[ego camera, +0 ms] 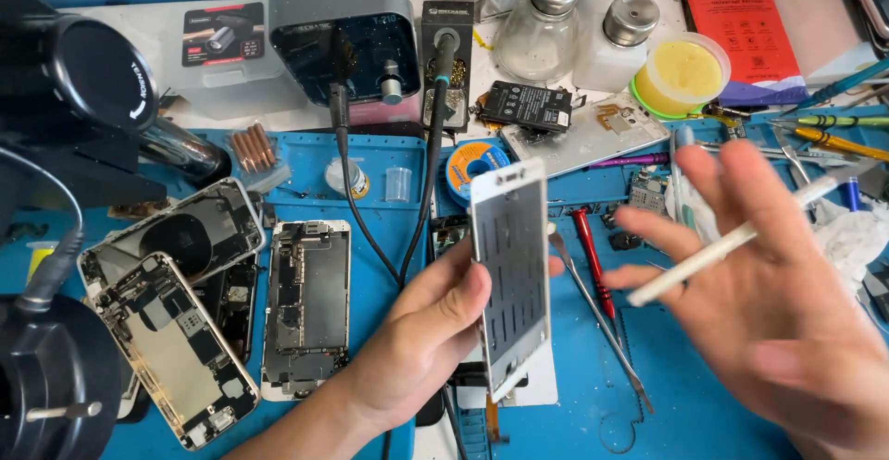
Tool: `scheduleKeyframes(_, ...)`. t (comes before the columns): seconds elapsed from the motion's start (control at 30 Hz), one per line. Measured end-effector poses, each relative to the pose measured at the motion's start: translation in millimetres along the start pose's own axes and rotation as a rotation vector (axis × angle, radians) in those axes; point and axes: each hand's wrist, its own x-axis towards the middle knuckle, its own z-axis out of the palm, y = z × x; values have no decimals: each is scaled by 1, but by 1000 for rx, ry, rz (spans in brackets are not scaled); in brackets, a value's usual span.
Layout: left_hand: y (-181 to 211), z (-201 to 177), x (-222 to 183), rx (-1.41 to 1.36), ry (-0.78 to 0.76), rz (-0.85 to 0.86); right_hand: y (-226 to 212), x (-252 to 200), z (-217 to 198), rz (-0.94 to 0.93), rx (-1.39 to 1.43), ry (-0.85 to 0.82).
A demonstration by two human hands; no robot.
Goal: The person cleans the internal components of a disassembled smartphone using a cotton swab. They wipe the metal frame and the back of the screen assembly, then place the screen back into the phone's chassis.
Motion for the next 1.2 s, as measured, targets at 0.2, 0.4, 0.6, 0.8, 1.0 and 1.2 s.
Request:
scheduleKeyframes(0.2,-4,-1,-1,-65,-49,140,3,-12,-8,138,166,-173)
scheduleKeyframes(0.4,-2,-2,-4,-138,-138,102,20,-27,-18,386,-346,-247)
scheduleKeyframes(0.6,-2,-4,-3,-76,-132,81,27,-15,-11,-313,-1217,-514)
scheduleKeyframes(0.8,-2,-1,-2,-66,-157,147,22,-3,2,-517,-1186,-490)
scheduleKeyframes(1.0,-7,-4,-1,-97,-168,201,17,-3,11,-498,-1215,-497)
scheduleKeyframes(1.2,-4,-2,0,-7,-132,192,17,-7,10,-468,-1247,-496)
